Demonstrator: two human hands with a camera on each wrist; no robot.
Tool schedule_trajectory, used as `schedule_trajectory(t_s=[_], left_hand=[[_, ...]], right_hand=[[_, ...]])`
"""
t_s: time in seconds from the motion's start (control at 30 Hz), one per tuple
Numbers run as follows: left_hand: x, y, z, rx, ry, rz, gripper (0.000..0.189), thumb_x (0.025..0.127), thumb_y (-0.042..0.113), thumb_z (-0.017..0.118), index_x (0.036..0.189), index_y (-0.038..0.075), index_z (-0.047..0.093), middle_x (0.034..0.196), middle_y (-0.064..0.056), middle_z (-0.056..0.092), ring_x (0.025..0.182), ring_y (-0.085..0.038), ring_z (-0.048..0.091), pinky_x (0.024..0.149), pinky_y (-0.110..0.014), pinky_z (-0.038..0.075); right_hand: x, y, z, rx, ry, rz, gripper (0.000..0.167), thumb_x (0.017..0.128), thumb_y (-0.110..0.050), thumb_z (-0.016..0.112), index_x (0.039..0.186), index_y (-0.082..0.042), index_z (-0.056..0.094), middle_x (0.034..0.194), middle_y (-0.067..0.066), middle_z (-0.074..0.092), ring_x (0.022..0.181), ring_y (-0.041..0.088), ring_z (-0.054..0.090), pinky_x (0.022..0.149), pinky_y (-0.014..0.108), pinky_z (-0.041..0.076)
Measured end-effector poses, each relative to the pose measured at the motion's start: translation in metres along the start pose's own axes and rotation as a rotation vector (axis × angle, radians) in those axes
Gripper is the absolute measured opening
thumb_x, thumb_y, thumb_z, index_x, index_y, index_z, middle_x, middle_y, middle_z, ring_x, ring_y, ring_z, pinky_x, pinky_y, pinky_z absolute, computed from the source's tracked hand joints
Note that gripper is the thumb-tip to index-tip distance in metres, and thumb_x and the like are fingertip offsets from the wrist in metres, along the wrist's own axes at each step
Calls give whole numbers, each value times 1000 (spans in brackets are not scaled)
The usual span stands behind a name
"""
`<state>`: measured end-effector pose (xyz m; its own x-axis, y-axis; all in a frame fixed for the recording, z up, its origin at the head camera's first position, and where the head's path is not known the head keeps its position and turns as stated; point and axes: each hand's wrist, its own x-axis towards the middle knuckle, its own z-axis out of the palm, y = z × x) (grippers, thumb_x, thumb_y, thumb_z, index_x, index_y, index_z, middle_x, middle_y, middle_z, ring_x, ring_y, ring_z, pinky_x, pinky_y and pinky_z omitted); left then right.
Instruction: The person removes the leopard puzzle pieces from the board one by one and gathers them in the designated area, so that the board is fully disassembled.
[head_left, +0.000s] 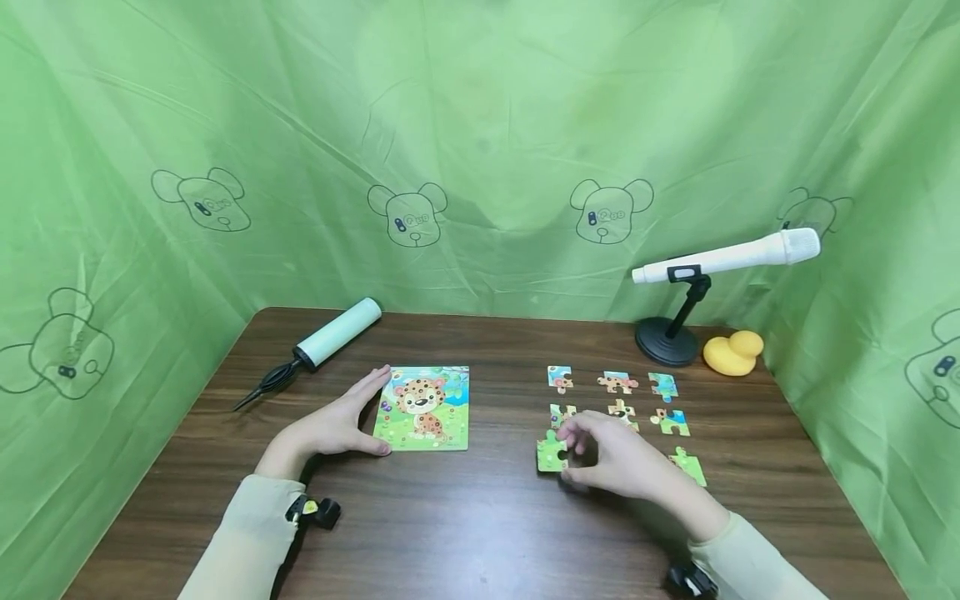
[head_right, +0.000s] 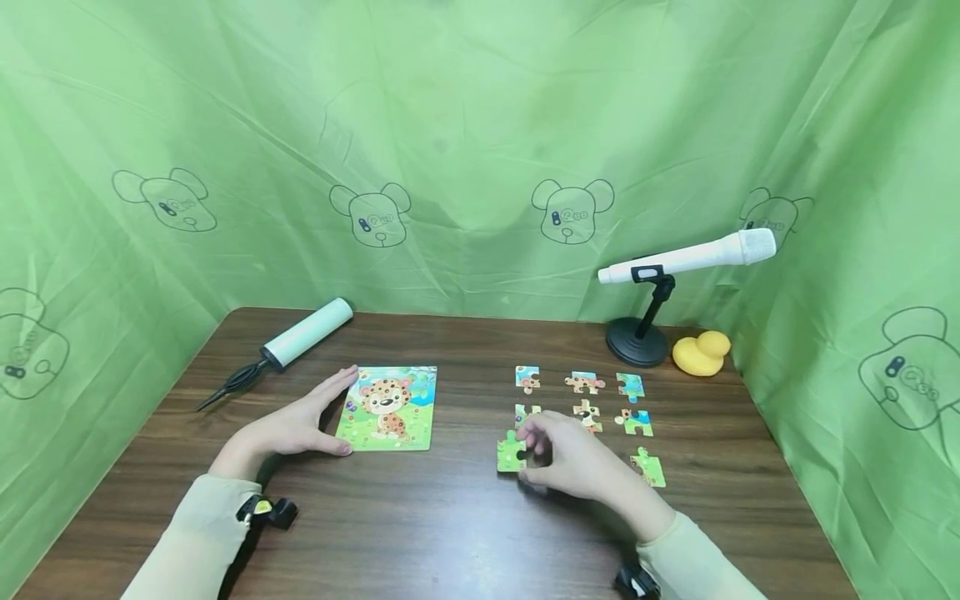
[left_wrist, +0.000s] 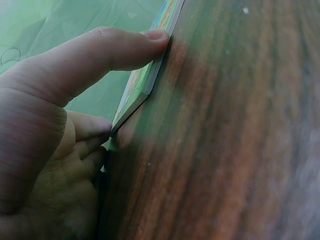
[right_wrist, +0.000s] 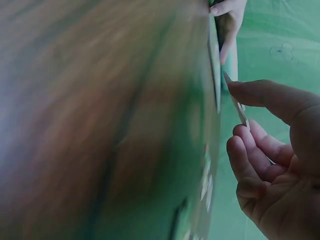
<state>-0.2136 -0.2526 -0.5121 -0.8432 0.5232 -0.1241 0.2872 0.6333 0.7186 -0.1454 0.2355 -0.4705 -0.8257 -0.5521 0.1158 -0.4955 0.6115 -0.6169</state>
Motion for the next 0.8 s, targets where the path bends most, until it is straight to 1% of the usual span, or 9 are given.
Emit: schedule_trajectory(t_s=[0.17, 0.3, 0.47, 0.67, 0.8], left_hand=[[0, -2, -1, -2, 5, 5, 132, 79, 41, 98, 176, 6, 16, 184, -13, 6, 169, -40, 1, 130, -67, 14], [-1, -4, -1, 1, 8, 5, 132, 79, 41, 98, 176, 6, 16, 184, -13, 6, 169, -40, 2, 130, -67, 14], [-2, -5, -1, 1, 6, 5, 132, 79, 42, 98, 176, 7, 16, 184, -13, 6, 169, -40, 2, 130, -67, 14], [-1, -4, -1, -4, 0, 3, 132, 79, 43, 98, 176, 7, 15, 184, -14, 5, 168, -40, 2, 130, -67, 14], [-1, -3, -1, -5, -1, 5, 132, 79, 43, 98, 176, 7, 15, 184, -13, 5, 168, -40, 1, 130, -68, 14]], right_hand=[[-15, 12, -5, -48, 21, -8, 41, 79, -22, 100, 110, -16, 74, 107, -5, 69, 87, 10, 62, 76, 29, 56], [-20, 17, -6, -104, 6, -11, 40, 79, -25, 100, 109, -16, 75, 108, -7, 68, 89, 11, 62, 78, 30, 55], [-22, 19, -6, -136, -36, 20, 41, 79, -31, 100, 109, -17, 75, 106, -10, 67, 93, 10, 62, 82, 32, 55], [-18, 17, -5, -119, -63, 36, 41, 81, -31, 99, 109, -15, 75, 107, -9, 67, 96, 11, 63, 86, 34, 57], [-13, 15, -3, -129, -76, 39, 40, 81, -31, 98, 109, -15, 75, 107, -9, 67, 98, 11, 64, 88, 36, 57]])
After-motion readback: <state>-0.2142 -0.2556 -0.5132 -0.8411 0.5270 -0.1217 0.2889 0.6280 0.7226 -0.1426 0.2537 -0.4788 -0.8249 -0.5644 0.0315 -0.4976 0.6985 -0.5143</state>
